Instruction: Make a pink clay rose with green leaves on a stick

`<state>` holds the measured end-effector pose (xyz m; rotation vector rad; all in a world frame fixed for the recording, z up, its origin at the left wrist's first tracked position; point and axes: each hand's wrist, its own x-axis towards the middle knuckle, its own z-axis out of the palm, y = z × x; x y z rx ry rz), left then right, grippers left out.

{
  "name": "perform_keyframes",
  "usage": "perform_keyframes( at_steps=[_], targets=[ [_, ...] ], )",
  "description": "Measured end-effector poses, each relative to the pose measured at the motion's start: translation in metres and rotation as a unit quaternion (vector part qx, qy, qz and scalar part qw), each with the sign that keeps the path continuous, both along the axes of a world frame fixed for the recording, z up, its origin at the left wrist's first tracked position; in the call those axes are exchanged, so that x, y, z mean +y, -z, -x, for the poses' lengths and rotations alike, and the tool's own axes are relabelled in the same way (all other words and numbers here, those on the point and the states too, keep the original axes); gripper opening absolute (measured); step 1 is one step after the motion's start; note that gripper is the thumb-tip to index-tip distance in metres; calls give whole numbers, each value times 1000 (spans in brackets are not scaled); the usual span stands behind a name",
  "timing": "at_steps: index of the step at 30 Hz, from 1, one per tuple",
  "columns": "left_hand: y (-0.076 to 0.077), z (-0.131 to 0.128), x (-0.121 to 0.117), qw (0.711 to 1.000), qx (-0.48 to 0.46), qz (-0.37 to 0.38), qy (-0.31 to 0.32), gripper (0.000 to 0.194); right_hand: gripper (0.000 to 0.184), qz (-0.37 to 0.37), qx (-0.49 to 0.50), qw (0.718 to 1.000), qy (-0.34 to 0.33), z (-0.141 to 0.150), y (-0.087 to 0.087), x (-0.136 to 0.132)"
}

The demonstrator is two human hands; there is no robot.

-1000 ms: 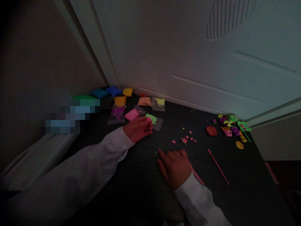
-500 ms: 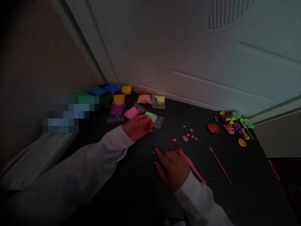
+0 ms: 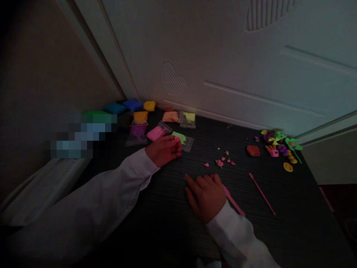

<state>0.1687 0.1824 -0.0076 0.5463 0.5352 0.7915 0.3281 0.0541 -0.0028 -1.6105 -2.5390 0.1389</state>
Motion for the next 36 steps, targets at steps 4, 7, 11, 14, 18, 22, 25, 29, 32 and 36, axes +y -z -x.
perform_keyframes(
  at_steps=[4,7,11,14,18,22,25,29,32,36],
  targets=[
    [-2,0,0,1000,3,6,-9,15,36,13,5,999,-39,0,-1,0],
    [-3,0,0,1000,1,10,-10,16,37,15,-1,1000,-21,-1,-1,0],
    [-3,0,0,1000,9,14,-14,17,38,20,-7,1000,-14,0,-2,-1],
    [-3,0,1,1000,12,14,-16,17,40,37,5,998,-44,1,-3,-3],
    [-2,1,0,1000,9,17,-19,17,39,32,-5,999,25,0,-2,-2],
    [-3,1,0,1000,10,9,-15,15,40,48,12,998,-32,0,-1,-3],
    [-5,0,0,1000,12,8,-15,14,40,52,17,998,-33,1,-1,-4],
    [-5,0,0,1000,17,7,-17,13,46,35,35,999,3,-4,-1,-2],
    [-3,1,0,1000,16,2,-10,15,48,7,57,998,19,-8,-1,1],
    [-2,1,1,1000,15,0,-7,17,36,-5,79,996,39,-8,3,4]
  ],
)
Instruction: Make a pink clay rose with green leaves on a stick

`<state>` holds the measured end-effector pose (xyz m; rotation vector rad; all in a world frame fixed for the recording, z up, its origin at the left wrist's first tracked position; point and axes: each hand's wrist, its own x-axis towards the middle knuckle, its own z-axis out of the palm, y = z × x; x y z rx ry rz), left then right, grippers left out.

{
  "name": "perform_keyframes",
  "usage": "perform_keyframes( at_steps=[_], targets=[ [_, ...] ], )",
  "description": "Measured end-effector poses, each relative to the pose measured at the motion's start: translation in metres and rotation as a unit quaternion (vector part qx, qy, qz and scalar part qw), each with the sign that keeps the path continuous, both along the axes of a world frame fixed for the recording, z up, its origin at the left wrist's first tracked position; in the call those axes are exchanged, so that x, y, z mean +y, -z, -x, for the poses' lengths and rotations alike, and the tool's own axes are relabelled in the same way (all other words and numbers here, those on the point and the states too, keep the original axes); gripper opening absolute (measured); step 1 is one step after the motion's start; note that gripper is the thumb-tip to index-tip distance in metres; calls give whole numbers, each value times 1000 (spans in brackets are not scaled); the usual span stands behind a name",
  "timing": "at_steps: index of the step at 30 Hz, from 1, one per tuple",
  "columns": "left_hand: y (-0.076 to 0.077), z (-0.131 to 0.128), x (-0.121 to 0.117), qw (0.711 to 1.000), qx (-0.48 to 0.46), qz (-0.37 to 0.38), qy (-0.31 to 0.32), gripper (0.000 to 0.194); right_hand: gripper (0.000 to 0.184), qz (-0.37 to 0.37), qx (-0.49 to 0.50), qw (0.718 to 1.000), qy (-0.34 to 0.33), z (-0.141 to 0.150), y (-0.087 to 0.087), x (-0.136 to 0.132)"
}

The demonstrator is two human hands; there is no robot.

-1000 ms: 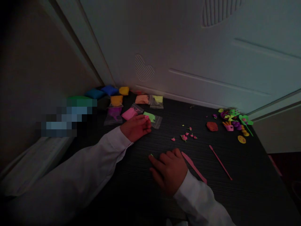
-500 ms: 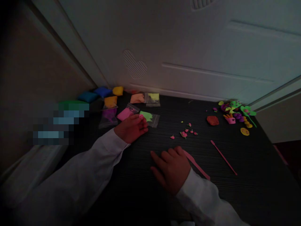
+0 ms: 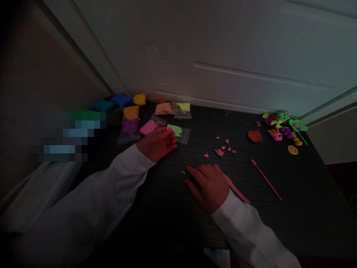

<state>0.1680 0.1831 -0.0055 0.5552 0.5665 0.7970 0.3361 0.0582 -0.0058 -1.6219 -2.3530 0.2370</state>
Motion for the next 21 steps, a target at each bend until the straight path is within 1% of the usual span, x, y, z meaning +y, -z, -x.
perform_keyframes(
  at_steps=[3,9,13,17,21],
  targets=[
    [0,-1,0,1000,1,1,-3,16,28,1,9,1000,7,5,3,4],
    [-1,-2,0,1000,1,0,1,16,20,-2,21,1000,10,9,5,9],
    [-1,-2,0,1000,8,-3,-1,17,18,-1,39,999,12,8,5,9],
    [0,-2,0,1000,6,-14,3,16,19,12,20,1000,9,8,4,10],
    [1,-2,1,1000,11,-18,9,15,23,8,22,1000,-8,8,2,10]
  ],
)
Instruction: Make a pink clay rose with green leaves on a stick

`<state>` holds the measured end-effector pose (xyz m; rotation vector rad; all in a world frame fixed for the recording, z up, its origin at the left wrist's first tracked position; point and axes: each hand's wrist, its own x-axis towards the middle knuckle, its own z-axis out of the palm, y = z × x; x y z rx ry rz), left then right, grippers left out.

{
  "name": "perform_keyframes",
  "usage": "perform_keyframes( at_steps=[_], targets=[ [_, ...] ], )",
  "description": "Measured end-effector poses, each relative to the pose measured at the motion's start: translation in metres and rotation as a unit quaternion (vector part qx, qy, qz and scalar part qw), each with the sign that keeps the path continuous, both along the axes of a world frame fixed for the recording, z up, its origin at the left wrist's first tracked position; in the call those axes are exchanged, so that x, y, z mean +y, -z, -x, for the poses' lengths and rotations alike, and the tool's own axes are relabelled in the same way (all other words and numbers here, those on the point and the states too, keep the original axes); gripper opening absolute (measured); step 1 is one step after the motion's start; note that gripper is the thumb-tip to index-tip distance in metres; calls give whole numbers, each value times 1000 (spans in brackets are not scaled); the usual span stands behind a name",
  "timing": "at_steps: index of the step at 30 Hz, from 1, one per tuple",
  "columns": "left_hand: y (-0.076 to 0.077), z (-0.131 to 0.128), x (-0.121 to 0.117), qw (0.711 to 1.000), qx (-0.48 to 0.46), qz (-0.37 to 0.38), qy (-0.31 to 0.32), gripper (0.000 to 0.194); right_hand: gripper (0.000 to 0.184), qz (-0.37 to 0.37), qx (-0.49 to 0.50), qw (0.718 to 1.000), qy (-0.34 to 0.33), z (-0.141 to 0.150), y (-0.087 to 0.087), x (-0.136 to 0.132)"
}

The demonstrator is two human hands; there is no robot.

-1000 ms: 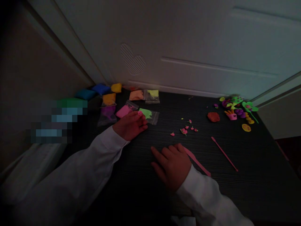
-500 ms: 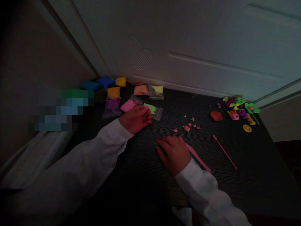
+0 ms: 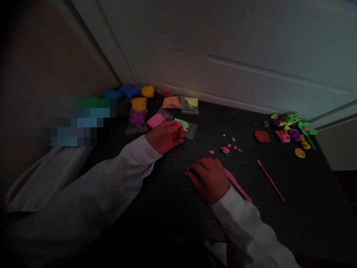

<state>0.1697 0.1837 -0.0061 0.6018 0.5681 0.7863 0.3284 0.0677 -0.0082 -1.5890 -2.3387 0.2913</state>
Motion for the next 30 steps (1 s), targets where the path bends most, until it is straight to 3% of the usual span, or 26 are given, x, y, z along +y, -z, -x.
perform_keyframes(
  at_steps=[7,16,30],
  targets=[
    [1,1,1,1000,-4,0,6,14,22,19,5,1000,-18,-5,-4,0],
    [1,1,0,1000,-6,-7,10,14,33,3,-59,995,-83,-13,-6,-6],
    [-1,0,0,1000,-2,-8,6,14,31,-16,-97,992,-76,-10,-10,-7]
  ],
)
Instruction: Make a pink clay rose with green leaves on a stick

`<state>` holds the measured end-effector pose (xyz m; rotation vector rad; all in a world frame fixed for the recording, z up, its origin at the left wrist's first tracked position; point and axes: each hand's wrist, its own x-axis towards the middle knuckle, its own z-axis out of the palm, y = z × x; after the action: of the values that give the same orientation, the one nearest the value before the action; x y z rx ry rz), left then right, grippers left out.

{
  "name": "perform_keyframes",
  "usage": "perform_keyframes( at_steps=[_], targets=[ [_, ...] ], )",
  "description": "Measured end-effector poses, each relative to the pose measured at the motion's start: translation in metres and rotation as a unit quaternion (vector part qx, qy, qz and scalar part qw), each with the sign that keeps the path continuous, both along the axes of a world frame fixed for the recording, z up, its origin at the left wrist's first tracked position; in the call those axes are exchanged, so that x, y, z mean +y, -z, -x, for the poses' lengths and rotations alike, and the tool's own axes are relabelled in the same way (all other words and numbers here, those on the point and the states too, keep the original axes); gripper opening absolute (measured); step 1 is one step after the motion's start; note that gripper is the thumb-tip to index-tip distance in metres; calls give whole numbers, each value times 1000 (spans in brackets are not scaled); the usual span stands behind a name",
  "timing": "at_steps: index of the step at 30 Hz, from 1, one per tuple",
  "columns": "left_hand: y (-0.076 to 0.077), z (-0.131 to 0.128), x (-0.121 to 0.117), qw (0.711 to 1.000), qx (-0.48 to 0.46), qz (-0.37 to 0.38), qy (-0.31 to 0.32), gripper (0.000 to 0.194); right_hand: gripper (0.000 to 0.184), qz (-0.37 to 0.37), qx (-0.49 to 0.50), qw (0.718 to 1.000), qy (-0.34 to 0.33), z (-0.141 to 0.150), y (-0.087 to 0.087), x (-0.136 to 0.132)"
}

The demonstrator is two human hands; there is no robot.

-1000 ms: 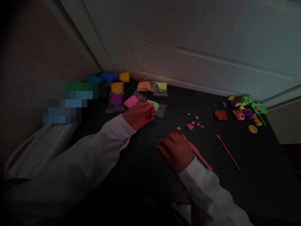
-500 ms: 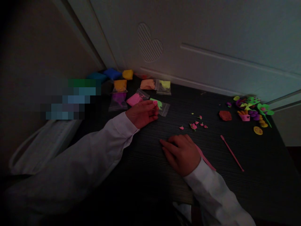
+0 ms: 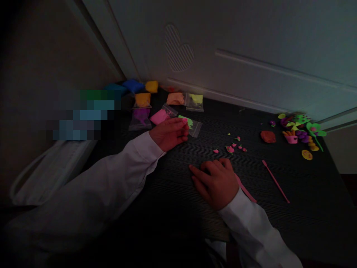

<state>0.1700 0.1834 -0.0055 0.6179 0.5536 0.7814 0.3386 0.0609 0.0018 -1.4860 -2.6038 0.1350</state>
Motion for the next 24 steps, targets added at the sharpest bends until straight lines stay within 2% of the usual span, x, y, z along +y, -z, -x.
perform_keyframes(
  at_steps=[13,24],
  targets=[
    [0,1,0,1000,-3,4,-3,14,31,15,-12,1000,13,3,-1,-1],
    [1,1,0,1000,-1,2,1,15,32,-7,-36,999,4,3,-3,-3]
  ],
)
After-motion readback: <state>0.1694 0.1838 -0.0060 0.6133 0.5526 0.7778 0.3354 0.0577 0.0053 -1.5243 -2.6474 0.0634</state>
